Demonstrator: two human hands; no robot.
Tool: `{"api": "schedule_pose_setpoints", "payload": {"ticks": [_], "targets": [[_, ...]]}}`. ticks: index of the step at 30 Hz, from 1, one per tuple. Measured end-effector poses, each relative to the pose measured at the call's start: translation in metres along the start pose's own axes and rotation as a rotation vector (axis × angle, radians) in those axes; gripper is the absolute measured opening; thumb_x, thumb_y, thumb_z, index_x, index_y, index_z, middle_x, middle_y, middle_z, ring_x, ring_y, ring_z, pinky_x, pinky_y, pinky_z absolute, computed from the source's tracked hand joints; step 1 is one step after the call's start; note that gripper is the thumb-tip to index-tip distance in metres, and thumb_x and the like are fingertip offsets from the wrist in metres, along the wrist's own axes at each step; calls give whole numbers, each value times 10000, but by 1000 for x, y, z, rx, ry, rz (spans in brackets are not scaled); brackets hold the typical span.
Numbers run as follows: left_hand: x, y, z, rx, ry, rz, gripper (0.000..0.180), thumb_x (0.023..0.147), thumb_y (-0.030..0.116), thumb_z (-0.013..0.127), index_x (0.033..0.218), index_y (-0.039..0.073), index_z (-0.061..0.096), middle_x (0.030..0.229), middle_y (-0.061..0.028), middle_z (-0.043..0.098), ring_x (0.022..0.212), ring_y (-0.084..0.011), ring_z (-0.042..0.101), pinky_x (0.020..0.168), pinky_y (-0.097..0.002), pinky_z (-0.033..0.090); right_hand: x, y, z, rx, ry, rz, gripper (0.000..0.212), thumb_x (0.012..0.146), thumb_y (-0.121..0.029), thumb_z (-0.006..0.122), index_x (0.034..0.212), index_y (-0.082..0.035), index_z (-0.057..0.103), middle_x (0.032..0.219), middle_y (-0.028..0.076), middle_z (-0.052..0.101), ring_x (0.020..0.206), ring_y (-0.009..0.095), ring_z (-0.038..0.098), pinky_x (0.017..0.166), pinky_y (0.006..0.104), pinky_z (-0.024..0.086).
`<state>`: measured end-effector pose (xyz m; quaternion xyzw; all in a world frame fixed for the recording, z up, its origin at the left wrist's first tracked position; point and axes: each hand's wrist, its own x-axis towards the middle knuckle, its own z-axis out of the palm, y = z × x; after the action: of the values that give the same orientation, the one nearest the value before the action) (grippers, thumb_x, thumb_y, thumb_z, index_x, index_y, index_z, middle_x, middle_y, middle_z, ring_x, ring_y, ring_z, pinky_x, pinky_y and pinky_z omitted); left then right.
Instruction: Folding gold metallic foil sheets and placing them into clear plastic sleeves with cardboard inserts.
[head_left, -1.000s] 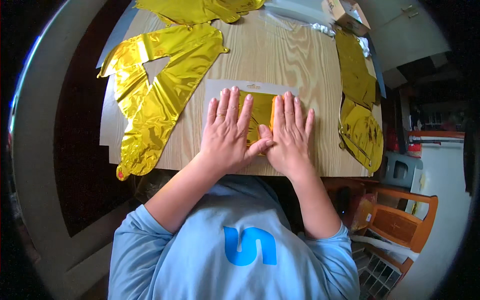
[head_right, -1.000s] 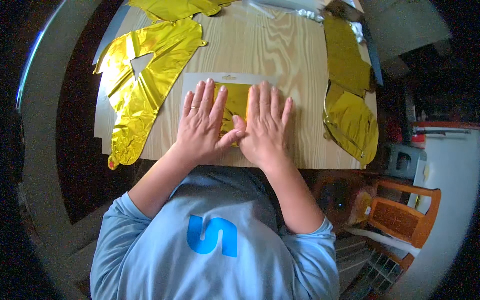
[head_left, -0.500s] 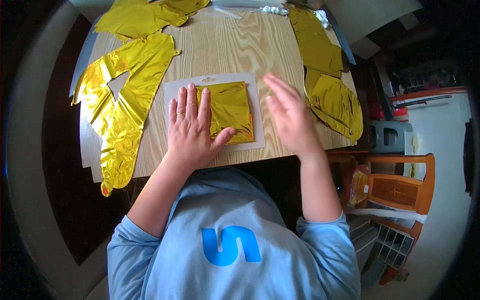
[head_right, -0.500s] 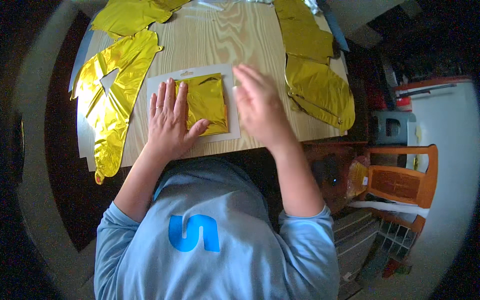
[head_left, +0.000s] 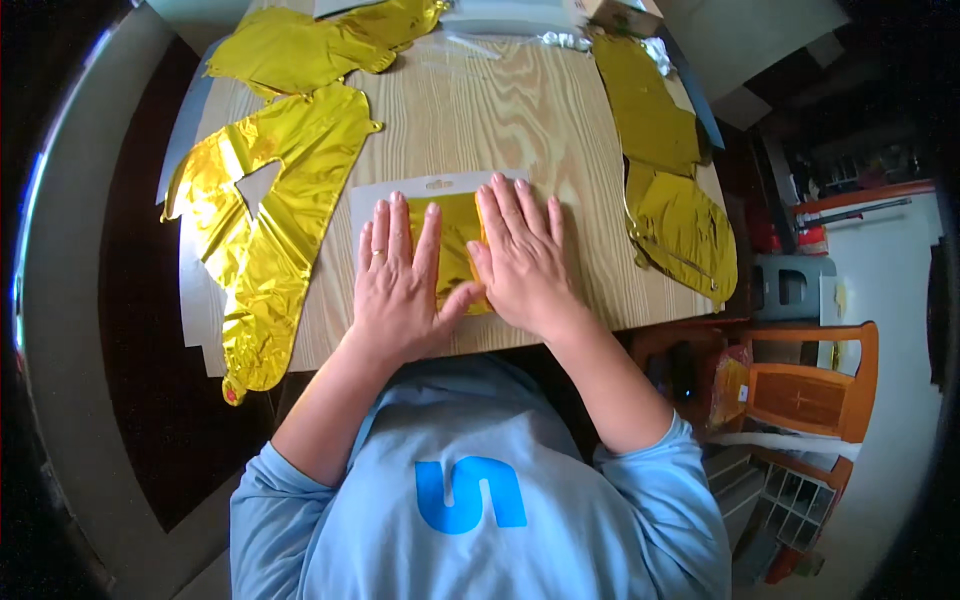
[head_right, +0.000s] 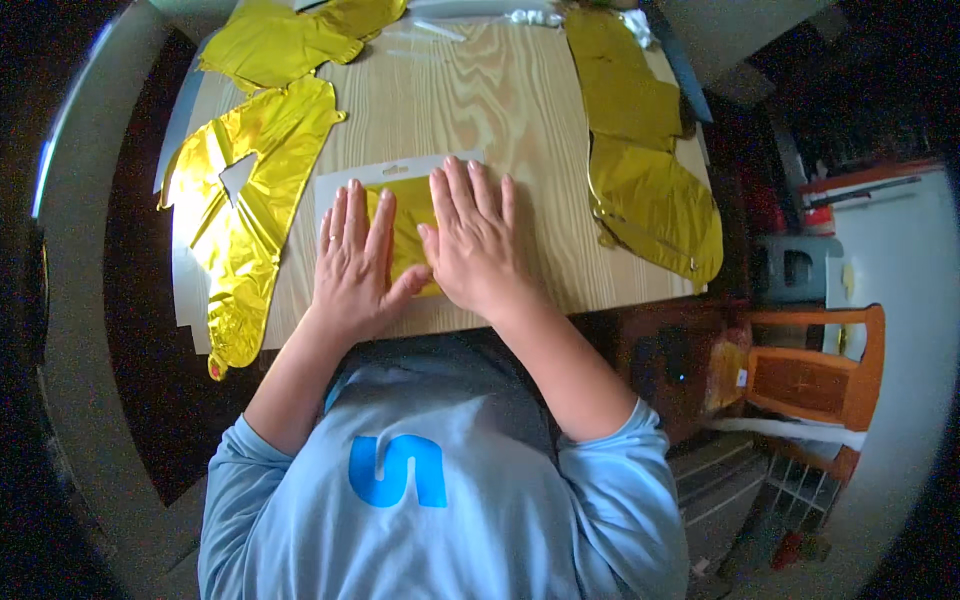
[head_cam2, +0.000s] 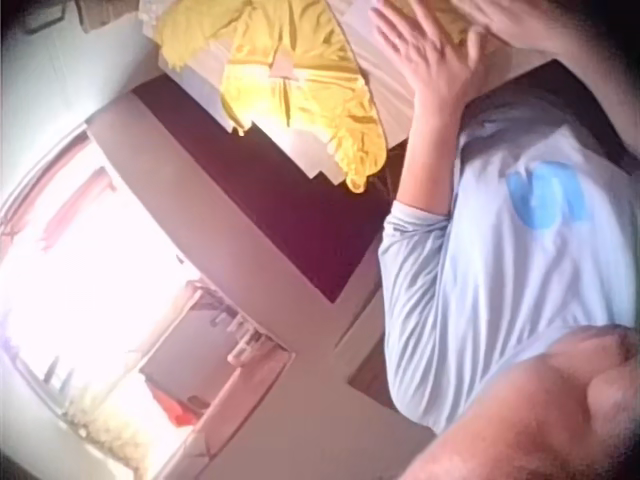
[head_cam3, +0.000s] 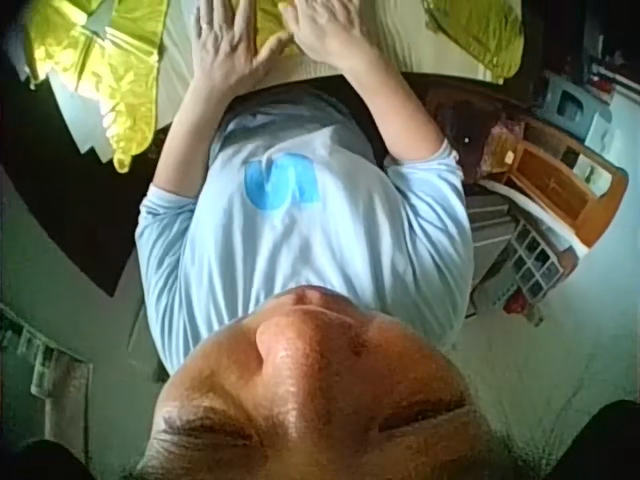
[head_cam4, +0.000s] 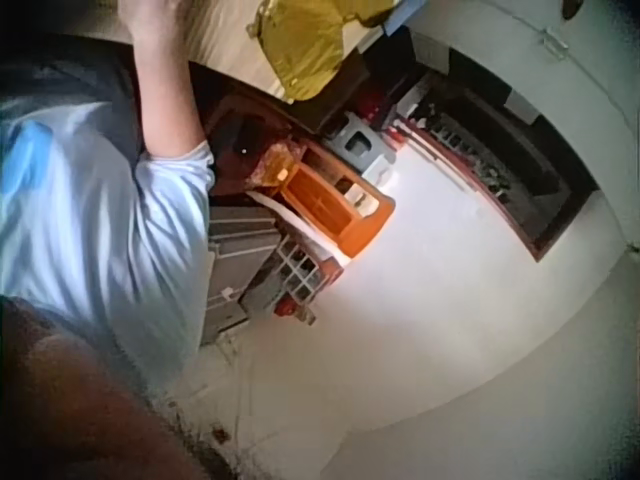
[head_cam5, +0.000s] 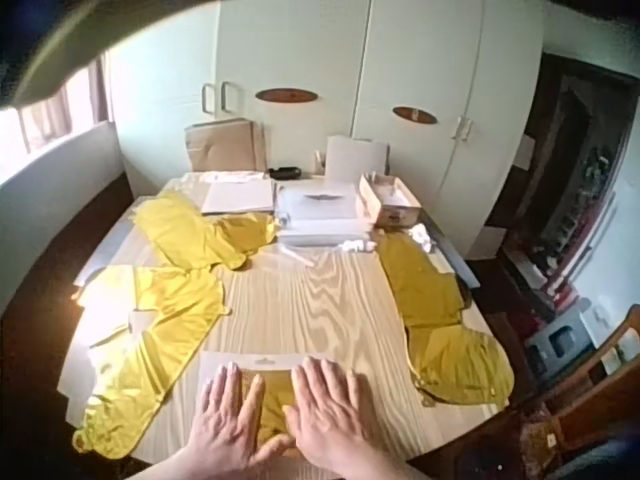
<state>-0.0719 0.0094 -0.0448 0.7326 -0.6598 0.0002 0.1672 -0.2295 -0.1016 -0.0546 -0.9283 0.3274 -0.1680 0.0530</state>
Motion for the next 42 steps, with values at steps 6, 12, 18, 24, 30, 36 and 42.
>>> {"api": "schedule_pose_setpoints", "payload": {"ticks": [6,12,18,24,30,36,42], "targets": [[1,-17,-20,13,-95,69,911,916,731,448,1550,83,356,1589,-301,264,1478,-471,251,1189,-570,195,2,-1,-12,-4,-59,16,661,986,-350,524,1528,-13,353,1616,169,306,1488,358,284,1202,582,165],[-4,3,-19,-29,-100,36,944,897,719,473,1551,52,335,1580,-337,246,1476,-492,234,1199,-578,168,-4,9,-27,35,-177,47,683,997,-338,513,1562,-22,296,1644,170,247,1515,368,228,1213,579,119],[-5,3,-24,-57,-135,31,943,925,727,429,1535,13,344,1580,-357,227,1490,-502,190,1199,-585,142,68,59,-45,608,-91,193,423,1014,-304,586,1330,-25,601,1398,207,569,1335,318,516,1134,498,386],[7,17,-23,-137,-131,91,964,919,737,425,1525,-9,350,1562,-380,237,1483,-497,220,1204,-583,147,299,200,-14,600,200,388,345,859,-344,758,997,-29,736,937,151,757,922,264,729,815,380,553],[2,8,-24,-206,-127,10,949,893,743,482,1424,-42,454,1551,-364,277,1484,-480,231,1207,-580,146,402,195,8,132,98,615,606,725,-484,808,1111,-27,714,1172,206,708,1083,384,671,964,449,515],[4,6,-23,-235,-161,8,907,894,716,514,1436,-10,489,1570,-299,307,1494,-460,225,1199,-595,178,427,241,37,99,-45,737,380,740,-481,778,925,-150,757,983,99,748,956,272,707,872,387,542],[6,7,-25,-294,-187,20,892,893,699,542,1450,5,480,1575,-286,293,1496,-479,187,1191,-621,164,421,263,13,331,281,500,279,815,-321,700,911,-67,758,953,178,742,958,349,712,835,435,549]]}}
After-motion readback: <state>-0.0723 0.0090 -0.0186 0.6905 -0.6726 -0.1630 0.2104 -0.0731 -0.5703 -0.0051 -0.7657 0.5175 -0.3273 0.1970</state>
